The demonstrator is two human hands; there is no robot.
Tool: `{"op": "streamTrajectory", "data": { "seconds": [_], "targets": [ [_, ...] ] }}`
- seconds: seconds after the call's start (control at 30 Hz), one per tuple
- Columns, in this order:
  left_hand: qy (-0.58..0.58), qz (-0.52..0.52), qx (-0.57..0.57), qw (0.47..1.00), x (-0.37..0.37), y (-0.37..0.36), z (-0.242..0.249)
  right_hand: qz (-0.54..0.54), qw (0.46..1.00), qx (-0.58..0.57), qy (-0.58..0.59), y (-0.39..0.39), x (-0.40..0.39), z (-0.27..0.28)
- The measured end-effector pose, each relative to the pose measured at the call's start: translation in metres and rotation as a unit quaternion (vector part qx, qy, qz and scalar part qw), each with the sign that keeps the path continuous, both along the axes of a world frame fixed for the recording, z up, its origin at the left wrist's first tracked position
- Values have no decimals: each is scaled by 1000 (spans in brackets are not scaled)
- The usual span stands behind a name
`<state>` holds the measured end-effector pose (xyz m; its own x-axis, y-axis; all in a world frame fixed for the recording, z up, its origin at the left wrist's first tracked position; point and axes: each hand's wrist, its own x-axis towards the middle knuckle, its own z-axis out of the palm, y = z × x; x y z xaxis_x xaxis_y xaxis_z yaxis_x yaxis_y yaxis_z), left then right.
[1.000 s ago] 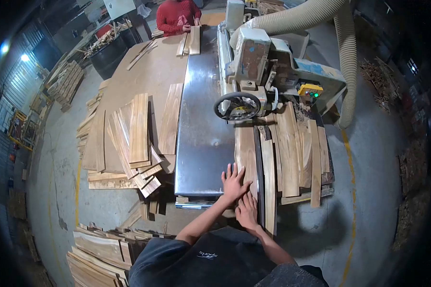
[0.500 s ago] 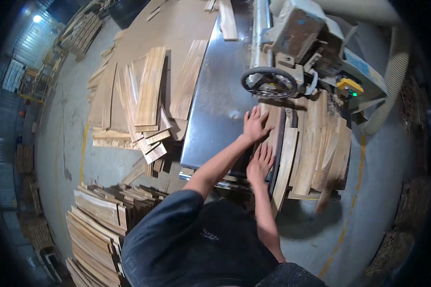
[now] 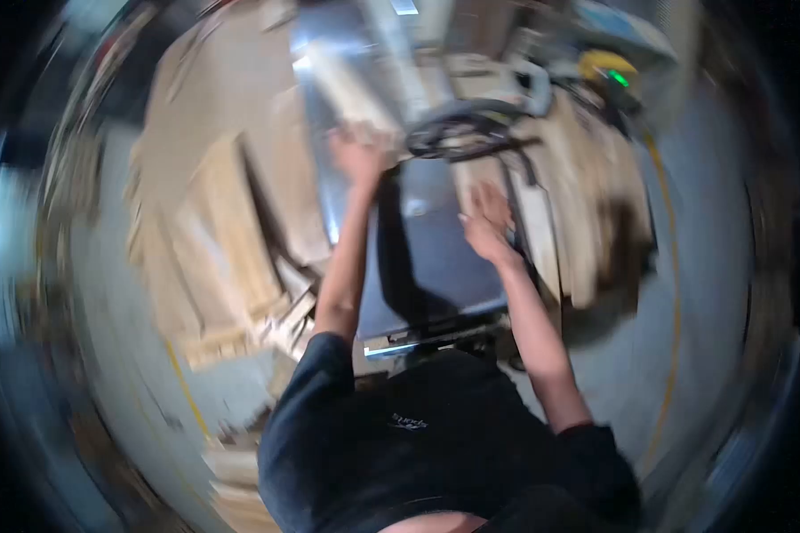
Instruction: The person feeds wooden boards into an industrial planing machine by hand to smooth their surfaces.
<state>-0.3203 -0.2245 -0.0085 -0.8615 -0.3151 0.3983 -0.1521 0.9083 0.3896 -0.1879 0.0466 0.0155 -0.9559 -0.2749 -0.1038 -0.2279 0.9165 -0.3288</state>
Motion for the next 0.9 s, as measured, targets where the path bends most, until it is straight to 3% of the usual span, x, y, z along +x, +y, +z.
{"op": "streamTrajectory", "data": {
  "seconds": [0.03, 0.07, 0.1, 0.13, 0.17, 0.2, 0.23, 0.27, 0.33, 0.4, 0.43, 0.5, 0.57, 0.63, 0.67, 0.73, 0.77, 0.83, 0.9],
  "targets": [
    [-42, -48, -40, 997, -16, -12, -17, -45, 995, -5, 93, -6, 0, -24],
    [-12, -35, -224, 974, -13, -13, -46, -3, 970, -42, 241, 1, -8, -42],
    [-2, -12, -304, 953, 2, 5, -32, -90, 983, -140, 76, -5, -13, -4],
    [-83, -44, -71, 993, 0, 6, -26, -100, 973, -186, 89, -3, -20, -12],
    [-102, -33, -96, 990, 21, 27, -7, -83, 961, -156, 213, -3, -22, -40],
    [-130, -64, -115, 983, 37, 33, -5, -130, 971, -172, 104, -4, -11, 3],
    [-131, -26, -154, 979, 58, 49, -11, -145, 963, -179, 140, -12, 3, 3],
    [-137, -54, -135, 980, 84, 54, -19, -127, 941, -314, -25, -15, 10, 9],
    [-142, -94, -107, 980, 139, 60, -23, -60, 897, -437, -1, -29, 61, 14],
    [-118, -155, -96, 976, 216, 75, -34, 28, 920, -391, -4, -24, 106, 8],
    [-97, -200, -101, 970, 253, 78, -42, 78, 951, -299, 15, -11, 144, 19],
    [-133, -264, -60, 953, 324, 96, -43, 136, 958, -253, 21, 16, 196, 18],
    [-108, -392, 51, 912, 377, 119, -34, 92, 947, -300, 70, 25, 240, -35],
    [-186, -445, 153, 863, 412, 155, -2, 72, 950, -300, -47, 72, 277, 35],
    [-195, -442, 107, 869, 419, 164, -13, 35, 927, -372, -14, 78, 290, 21],
    [-160, -415, 72, 892, 428, 180, -32, -35, 925, -373, -60, 98, 305, 67],
    [-138, -400, 69, 904, 425, 191, -35, -21, 919, -391, -43, 93, 310, 9],
    [-166, -372, 54, 912, 422, 205, 3, 0, 972, -231, 29, 99, 334, -4],
    [-154, -339, -16, 928, 404, 211, -21, -4, 967, -254, 30, 106, 334, 8]
  ]
}}
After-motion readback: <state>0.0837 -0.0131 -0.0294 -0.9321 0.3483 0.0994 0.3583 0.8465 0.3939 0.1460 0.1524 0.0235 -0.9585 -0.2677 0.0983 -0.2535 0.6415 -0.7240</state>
